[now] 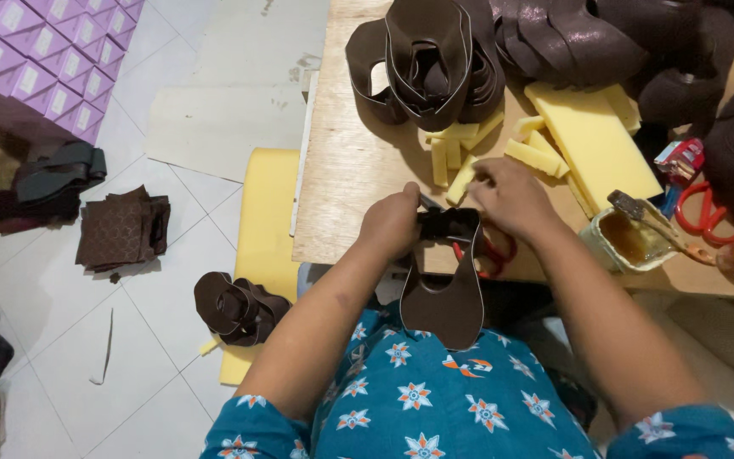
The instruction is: The person inserts yellow foam pieces into brown shoe upper parts and uses a pen-like tool to press and shape the foam inside. They then use scissors to trim excess foam and adjust the fit, repeating the process for multiple shoe parts.
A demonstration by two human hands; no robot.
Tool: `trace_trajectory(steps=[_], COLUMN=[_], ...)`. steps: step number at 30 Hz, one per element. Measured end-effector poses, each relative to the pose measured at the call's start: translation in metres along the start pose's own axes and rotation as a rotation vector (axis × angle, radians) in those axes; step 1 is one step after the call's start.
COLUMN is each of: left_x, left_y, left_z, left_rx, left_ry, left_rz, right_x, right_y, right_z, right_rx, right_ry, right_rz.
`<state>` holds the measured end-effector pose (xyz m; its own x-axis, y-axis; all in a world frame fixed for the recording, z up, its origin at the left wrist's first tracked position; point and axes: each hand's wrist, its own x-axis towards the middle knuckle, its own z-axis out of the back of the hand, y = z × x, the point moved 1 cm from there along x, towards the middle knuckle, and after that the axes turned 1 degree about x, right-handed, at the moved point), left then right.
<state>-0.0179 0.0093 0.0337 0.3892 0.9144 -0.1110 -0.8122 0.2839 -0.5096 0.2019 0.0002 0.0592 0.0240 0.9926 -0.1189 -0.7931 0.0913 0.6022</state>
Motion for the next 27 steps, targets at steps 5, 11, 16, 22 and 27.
trace_trajectory(steps=[5,11,16,22,27], left_x=[-0.005,-0.001,0.017,0.024,0.007], left_y=[-0.013,-0.015,0.003,0.013,0.002], left_z=[0.007,0.021,0.036,0.034,0.029], left_rx=[0.004,-0.136,-0.917,-1.176,-0.947], left_ry=[-0.028,0.027,-0.097,0.034,0.033], left_rz=[-0.053,0.062,-0.133,-0.122,-0.149], right_x=[-0.008,-0.005,0.008,0.0,-0.015], right_y=[0.026,0.013,0.008,0.017,0.025], right_z=[-0.03,-0.039,-0.006,0.008,-0.004], right_rx=[-0.234,-0.222,0.031,0.385,-0.015], right_ry=[0.251,-0.031,-0.022,0.155,-0.045], right_rz=[0.101,0.268,0.1,-0.055,0.308])
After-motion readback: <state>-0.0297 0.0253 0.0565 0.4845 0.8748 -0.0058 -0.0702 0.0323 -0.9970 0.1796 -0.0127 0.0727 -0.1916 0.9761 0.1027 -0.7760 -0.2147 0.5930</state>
